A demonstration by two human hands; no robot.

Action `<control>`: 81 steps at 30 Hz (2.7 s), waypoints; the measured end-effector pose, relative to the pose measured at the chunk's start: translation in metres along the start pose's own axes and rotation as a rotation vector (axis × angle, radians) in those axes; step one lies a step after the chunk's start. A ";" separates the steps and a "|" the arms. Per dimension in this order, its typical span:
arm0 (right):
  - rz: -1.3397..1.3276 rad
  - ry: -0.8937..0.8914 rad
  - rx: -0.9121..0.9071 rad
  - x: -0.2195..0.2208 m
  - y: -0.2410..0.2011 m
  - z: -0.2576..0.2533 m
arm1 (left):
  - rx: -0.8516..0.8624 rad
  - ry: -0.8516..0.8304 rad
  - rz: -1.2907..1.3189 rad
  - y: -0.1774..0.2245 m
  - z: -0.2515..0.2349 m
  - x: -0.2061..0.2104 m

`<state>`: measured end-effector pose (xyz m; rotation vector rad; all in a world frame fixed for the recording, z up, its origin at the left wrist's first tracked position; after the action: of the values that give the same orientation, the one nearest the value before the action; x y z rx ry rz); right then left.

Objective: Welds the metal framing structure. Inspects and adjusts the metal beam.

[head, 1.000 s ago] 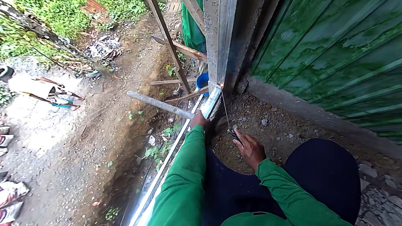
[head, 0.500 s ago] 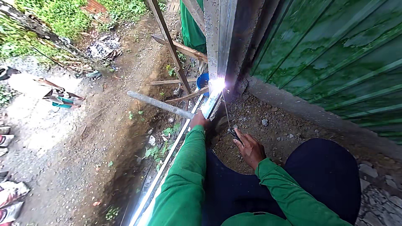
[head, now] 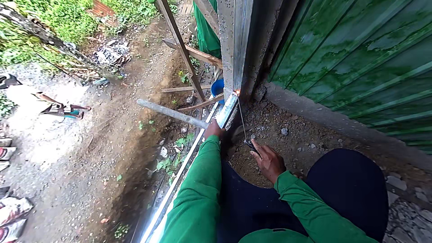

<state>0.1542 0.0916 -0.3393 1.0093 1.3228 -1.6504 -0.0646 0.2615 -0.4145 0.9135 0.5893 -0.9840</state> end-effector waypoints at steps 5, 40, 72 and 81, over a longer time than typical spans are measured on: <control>-0.011 -0.020 0.017 -0.001 0.000 -0.001 | -0.002 -0.001 -0.006 0.000 -0.002 0.001; -0.082 -0.006 -0.015 0.002 -0.001 -0.003 | -0.002 -0.008 0.014 0.000 -0.002 0.000; -0.128 -0.006 0.011 0.000 0.001 -0.002 | 0.011 -0.010 0.003 -0.001 -0.003 0.001; -0.121 -0.022 0.048 0.000 0.003 -0.003 | 0.015 -0.009 -0.003 -0.001 -0.004 0.002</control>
<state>0.1574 0.0943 -0.3413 0.9529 1.3586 -1.7866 -0.0651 0.2637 -0.4185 0.9213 0.5760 -0.9960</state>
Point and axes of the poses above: each hand's wrist, its own z-axis away from the middle knuckle, its own x-axis out of the palm, y = z × x, the point moved 3 cm from there along -z, towards the middle knuckle, and after that the axes turned 8 degrees about x, right-handed, at the moved point
